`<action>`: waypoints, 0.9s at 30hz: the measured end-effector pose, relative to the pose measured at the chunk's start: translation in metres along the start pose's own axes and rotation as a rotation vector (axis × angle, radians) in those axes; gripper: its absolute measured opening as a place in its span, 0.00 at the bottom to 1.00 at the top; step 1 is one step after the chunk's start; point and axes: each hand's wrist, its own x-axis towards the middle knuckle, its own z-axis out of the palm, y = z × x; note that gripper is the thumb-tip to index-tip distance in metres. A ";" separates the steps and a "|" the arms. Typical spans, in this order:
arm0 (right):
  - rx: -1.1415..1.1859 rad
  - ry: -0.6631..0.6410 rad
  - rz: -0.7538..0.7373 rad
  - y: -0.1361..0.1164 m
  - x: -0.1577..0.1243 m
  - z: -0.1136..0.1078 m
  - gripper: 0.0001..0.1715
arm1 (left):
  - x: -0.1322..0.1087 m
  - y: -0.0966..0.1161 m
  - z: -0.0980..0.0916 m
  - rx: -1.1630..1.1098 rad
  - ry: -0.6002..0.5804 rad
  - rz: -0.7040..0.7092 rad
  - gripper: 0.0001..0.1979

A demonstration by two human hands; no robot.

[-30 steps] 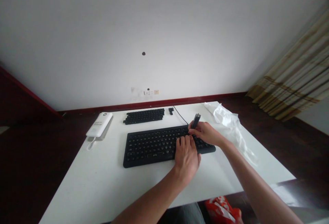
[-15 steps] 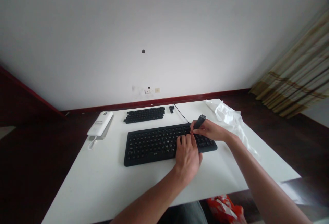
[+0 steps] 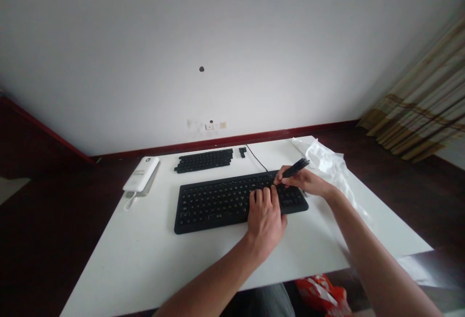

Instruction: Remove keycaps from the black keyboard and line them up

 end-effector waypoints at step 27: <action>0.506 0.691 -0.073 0.074 0.053 -0.028 0.25 | 0.048 -0.052 -0.006 -0.291 -0.105 -0.059 0.12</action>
